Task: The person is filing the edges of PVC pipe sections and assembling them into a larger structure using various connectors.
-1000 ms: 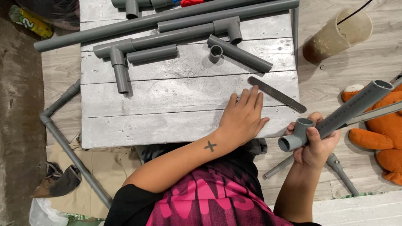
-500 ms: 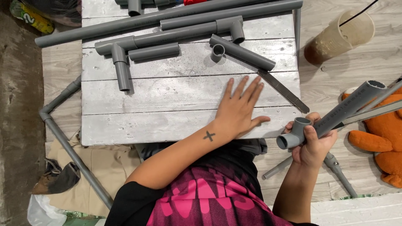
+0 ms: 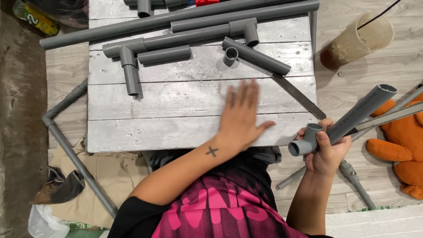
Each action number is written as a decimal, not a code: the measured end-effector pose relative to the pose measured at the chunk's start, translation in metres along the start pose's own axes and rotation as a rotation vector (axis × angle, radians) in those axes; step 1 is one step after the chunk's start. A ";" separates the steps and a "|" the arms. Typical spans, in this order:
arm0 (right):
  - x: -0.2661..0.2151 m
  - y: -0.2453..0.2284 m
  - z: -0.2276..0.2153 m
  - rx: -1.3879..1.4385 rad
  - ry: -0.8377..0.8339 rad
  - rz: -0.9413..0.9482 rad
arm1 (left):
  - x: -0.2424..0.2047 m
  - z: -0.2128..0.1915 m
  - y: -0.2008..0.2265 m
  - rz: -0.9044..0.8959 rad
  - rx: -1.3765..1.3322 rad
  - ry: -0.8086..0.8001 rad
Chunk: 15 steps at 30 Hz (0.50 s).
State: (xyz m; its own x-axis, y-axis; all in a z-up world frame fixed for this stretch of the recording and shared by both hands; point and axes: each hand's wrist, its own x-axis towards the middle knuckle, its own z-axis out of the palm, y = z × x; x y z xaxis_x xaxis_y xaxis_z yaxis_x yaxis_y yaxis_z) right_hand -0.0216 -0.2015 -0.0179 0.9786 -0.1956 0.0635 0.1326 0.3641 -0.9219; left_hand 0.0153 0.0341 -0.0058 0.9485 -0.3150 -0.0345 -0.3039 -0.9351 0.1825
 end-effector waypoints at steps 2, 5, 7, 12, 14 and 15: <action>0.001 0.000 0.002 -0.007 -0.003 -0.004 | 0.006 0.012 0.013 0.062 -0.065 0.107; 0.000 0.000 0.000 -0.031 0.004 -0.003 | 0.018 0.026 0.013 0.135 -0.066 0.170; 0.001 -0.001 -0.002 -0.046 0.013 -0.003 | 0.024 0.022 0.002 0.148 -0.001 0.129; 0.001 -0.002 -0.001 -0.023 0.012 -0.004 | 0.014 -0.008 -0.038 -0.090 -0.030 -0.101; 0.002 -0.001 0.000 -0.041 0.000 -0.018 | 0.003 -0.003 -0.057 -0.147 -0.034 -0.060; 0.003 -0.001 -0.001 -0.063 -0.011 -0.031 | -0.003 0.000 -0.065 -0.204 -0.044 -0.020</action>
State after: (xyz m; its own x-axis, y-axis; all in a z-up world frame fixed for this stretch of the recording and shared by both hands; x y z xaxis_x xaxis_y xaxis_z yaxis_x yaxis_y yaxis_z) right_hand -0.0194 -0.2031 -0.0173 0.9759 -0.1954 0.0966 0.1533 0.2997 -0.9417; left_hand 0.0325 0.0962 -0.0180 0.9879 -0.1233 -0.0942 -0.1010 -0.9720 0.2123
